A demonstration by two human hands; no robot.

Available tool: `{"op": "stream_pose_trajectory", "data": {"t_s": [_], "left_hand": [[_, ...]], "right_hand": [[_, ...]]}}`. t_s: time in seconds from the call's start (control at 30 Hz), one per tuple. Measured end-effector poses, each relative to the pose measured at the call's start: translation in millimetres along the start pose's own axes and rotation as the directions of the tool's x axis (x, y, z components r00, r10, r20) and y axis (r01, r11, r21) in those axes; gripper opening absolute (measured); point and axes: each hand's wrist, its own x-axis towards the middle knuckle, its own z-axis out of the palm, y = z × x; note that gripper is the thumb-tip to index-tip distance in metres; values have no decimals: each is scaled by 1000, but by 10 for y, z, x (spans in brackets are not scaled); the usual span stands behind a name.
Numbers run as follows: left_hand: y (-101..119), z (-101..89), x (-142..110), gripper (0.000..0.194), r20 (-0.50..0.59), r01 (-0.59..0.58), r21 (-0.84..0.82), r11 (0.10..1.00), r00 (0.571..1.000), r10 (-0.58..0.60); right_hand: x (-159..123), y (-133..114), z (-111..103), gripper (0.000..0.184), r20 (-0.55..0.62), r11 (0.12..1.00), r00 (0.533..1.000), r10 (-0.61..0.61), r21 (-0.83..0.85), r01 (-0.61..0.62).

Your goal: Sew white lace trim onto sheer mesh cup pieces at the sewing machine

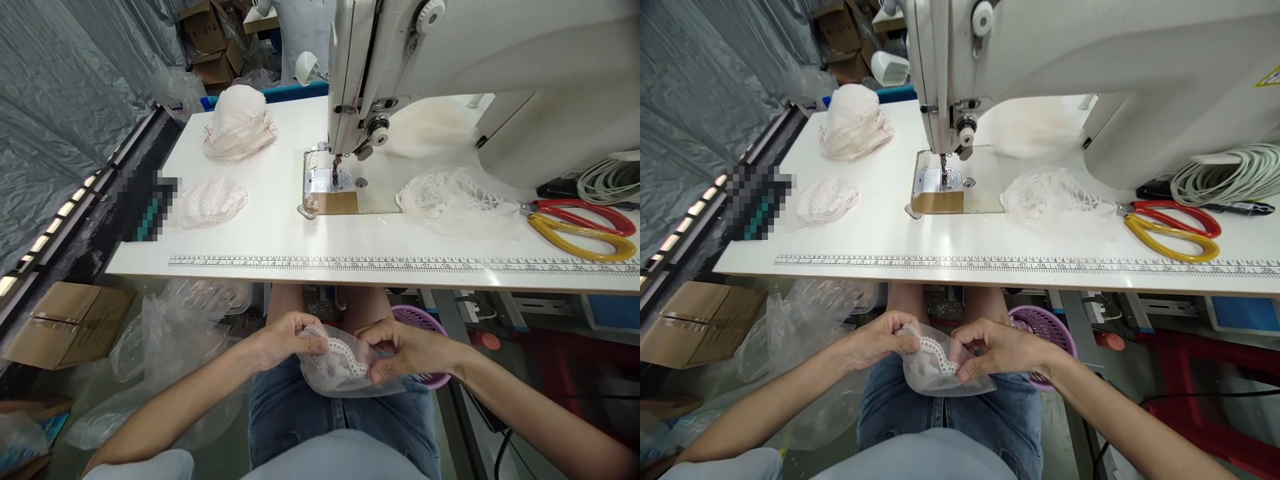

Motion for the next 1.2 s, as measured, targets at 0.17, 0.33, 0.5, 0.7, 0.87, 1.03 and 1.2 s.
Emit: {"op": "stream_pose_trajectory", "data": {"t_s": [0.17, 0.33, 0.5, 0.7, 0.87, 1.03, 1.2], "left_hand": [[29, 17, 6, 32, -46, 17, 68, 998, 999, -14], [36, 10, -12, 32, -97, 18, 70, 997, 995, -11], [41, 6, -10, 31, -89, 25, 72, 997, 996, -19], [103, 80, 10, 28, -117, 30, 169, 985, 993, -11], [115, 87, 0, 24, -140, 17, 188, 982, 990, 9], [190, 165, -113, 21, -78, 11, 152, 988, 997, 1], [394, 264, -166, 17, 99, 1, 172, 985, 995, -18]], "right_hand": [[114, -41, 98, 28, -96, 998, 995, 8, 60, -2], [186, -38, 144, 31, -168, 999, 986, -15, 42, 22], [171, -40, 136, 32, -154, 997, 988, 8, 80, 4], [184, -25, 122, 34, -158, 995, 987, 33, 97, -18], [180, -65, 122, 33, -168, 993, 985, 32, 118, -13], [41, -180, 140, 36, -18, 996, 997, -79, 39, 79], [-25, -166, 176, 26, -255, 730, 836, -486, -645, 227]]}}
